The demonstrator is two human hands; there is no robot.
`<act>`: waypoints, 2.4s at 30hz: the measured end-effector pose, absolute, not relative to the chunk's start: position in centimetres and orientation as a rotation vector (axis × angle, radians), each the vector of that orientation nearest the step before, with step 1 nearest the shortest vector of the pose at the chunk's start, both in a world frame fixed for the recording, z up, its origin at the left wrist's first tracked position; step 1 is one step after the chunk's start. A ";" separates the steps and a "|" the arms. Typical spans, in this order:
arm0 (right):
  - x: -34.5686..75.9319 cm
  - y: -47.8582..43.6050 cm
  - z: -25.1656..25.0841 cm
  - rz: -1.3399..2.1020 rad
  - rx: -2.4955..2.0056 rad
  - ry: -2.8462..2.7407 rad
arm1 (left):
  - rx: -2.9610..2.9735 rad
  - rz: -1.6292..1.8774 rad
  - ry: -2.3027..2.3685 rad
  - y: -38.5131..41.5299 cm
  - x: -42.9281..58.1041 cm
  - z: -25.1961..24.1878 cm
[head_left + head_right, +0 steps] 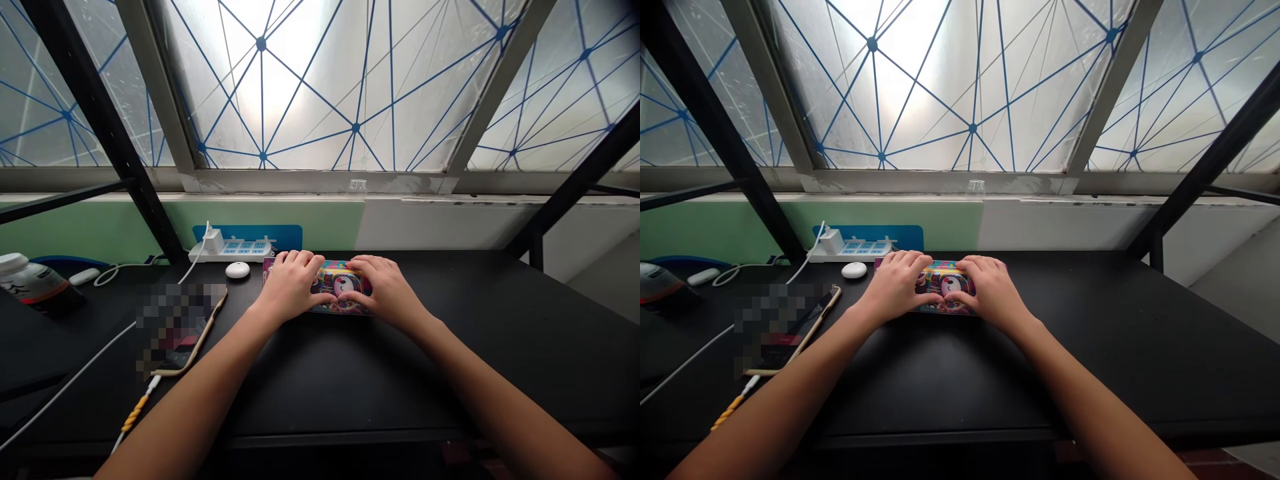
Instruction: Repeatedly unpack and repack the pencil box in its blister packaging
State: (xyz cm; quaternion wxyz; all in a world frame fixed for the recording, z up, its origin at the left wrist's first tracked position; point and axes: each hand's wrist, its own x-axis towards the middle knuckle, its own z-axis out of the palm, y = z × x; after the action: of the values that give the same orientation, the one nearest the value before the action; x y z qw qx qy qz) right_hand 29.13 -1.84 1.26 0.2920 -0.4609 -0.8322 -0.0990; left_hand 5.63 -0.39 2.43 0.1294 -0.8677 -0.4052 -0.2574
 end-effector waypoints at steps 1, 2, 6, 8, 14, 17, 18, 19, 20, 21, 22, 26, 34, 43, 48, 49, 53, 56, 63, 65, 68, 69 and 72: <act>29.3 -1.9 1.5 -0.233 -1.228 -2.195 | -2.520 -0.755 -1.168 -0.4 5.6 2.5; 29.3 -1.9 1.7 -0.209 -1.228 -2.172 | -2.516 -0.764 -1.158 -0.5 5.7 2.6; 29.3 -2.2 2.0 -0.228 -1.201 -2.128 | -2.467 -0.797 -1.125 -0.9 5.9 2.9; 29.2 -2.3 1.9 -0.264 -1.185 -2.132 | -2.453 -0.777 -1.100 -1.0 6.0 2.9; 29.3 -2.3 1.6 -0.273 -1.112 -2.240 | -2.529 -0.601 -1.076 -0.9 6.1 2.7; 29.3 -2.3 1.7 -0.306 -1.099 -2.307 | -2.565 -0.548 -1.107 -1.1 6.2 2.7; 29.3 -2.4 1.7 -0.309 -1.102 -2.326 | -2.572 -0.542 -1.117 -1.2 6.2 2.7; 29.3 -2.4 1.7 -0.307 -1.107 -2.342 | -2.575 -0.540 -1.125 -1.2 6.2 2.8; 29.2 -2.5 1.7 -0.305 -1.113 -2.353 | -2.576 -0.540 -1.133 -1.3 6.3 2.8; 29.2 -2.6 1.7 -0.304 -1.121 -2.359 | -2.576 -0.542 -1.142 -1.4 6.3 2.8; 29.1 -2.6 1.6 -0.307 -1.131 -2.360 | -2.576 -0.547 -1.152 -1.5 6.3 2.8; 28.8 -2.9 1.2 -0.360 -1.188 -2.358 | -2.571 -0.565 -1.192 -1.7 6.5 3.0; 28.1 -3.1 0.9 -0.211 -1.148 -2.483 | -2.651 -0.415 -1.091 -1.7 6.9 2.8; 28.0 -2.7 0.4 -0.090 -1.100 -2.586 | -2.830 -0.480 -1.026 -1.2 6.3 1.7; 28.7 -2.4 -0.4 -0.109 -1.290 -2.565 | -2.867 -0.551 -1.262 -0.5 6.1 0.4; 28.8 -2.4 -0.5 -0.088 -1.318 -2.580 | -2.880 -0.533 -1.315 -0.4 6.1 0.1; 28.6 -2.5 -0.6 -0.008 -1.338 -2.635 | -2.930 -0.400 -1.421 -0.2 6.0 0.0; 28.0 -2.8 -0.4 0.012 -1.238 -2.638 | -2.944 -0.365 -1.438 -0.3 5.9 0.2; 27.6 -3.1 -0.1 0.117 -1.147 -2.684 | -2.964 -0.399 -1.435 -0.2 5.7 0.0; 27.8 -3.0 -0.1 0.136 -1.133 -2.686 | -2.958 -0.401 -1.424 -0.1 5.7 0.0; 28.1 -2.8 -0.2 0.152 -1.117 -2.669 | -2.949 -0.400 -1.414 -0.1 5.7 0.0; 28.1 -2.8 -0.2 0.154 -1.115 -2.667 | -2.946 -0.400 -1.414 -0.1 5.8 0.0; 28.2 -2.7 -0.3 0.160 -1.141 -2.673 | -2.942 -0.400 -1.411 -0.2 5.8 0.1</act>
State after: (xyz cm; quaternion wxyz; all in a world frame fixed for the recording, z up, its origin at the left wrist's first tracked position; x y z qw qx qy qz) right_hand 28.24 -2.72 -0.26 0.1154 -0.3893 -0.9122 0.0547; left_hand 5.75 -0.20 0.12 -0.0729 -0.8926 -0.4280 -0.1215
